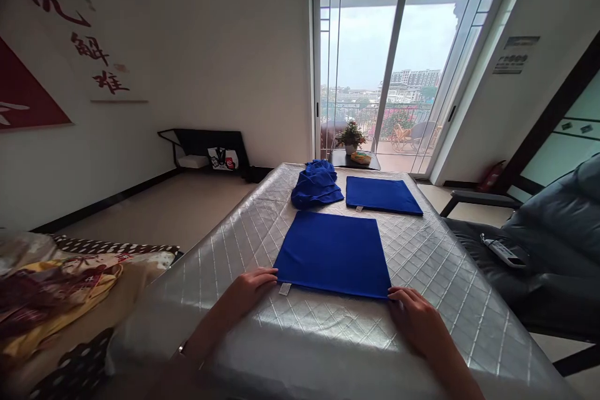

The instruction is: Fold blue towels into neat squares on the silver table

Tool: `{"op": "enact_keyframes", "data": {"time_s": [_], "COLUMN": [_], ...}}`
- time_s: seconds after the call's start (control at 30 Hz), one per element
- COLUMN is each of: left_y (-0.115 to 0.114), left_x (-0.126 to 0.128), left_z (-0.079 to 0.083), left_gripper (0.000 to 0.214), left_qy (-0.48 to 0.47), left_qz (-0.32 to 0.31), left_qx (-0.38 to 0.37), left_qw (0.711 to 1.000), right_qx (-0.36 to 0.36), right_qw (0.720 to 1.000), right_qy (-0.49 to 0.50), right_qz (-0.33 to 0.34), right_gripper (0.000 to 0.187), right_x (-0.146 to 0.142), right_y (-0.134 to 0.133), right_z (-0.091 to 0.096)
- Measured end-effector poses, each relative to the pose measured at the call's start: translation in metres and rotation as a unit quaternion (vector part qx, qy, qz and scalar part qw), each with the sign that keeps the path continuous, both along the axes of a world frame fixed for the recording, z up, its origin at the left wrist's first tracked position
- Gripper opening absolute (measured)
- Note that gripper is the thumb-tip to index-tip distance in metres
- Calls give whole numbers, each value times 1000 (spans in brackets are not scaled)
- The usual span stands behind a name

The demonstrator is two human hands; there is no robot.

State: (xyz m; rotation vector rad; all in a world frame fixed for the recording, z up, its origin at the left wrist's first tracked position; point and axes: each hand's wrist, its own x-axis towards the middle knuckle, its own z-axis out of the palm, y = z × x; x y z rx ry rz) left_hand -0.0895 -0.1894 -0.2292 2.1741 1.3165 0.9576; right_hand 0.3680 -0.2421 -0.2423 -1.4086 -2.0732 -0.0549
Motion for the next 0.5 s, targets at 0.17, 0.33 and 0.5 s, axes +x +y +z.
{"op": "enact_keyframes", "data": {"time_s": [0.17, 0.33, 0.5], "left_y": [-4, 3, 12], "left_x": [9, 15, 13], "left_z": [19, 26, 18], "left_gripper": [24, 37, 39], "left_qy": [-82, -155, -176], "left_qz": [35, 105, 117], "left_qx": [-64, -139, -184], "left_qw": [994, 973, 960], "right_qx": [5, 9, 9], "right_qw": [1000, 1000, 1000], "right_qy": [-12, -14, -16], "right_qz": [0, -19, -19], "right_gripper": [19, 21, 27], "right_x": [-4, -11, -12], "right_y": [-5, -11, -13], "right_z": [-1, 1, 2]}}
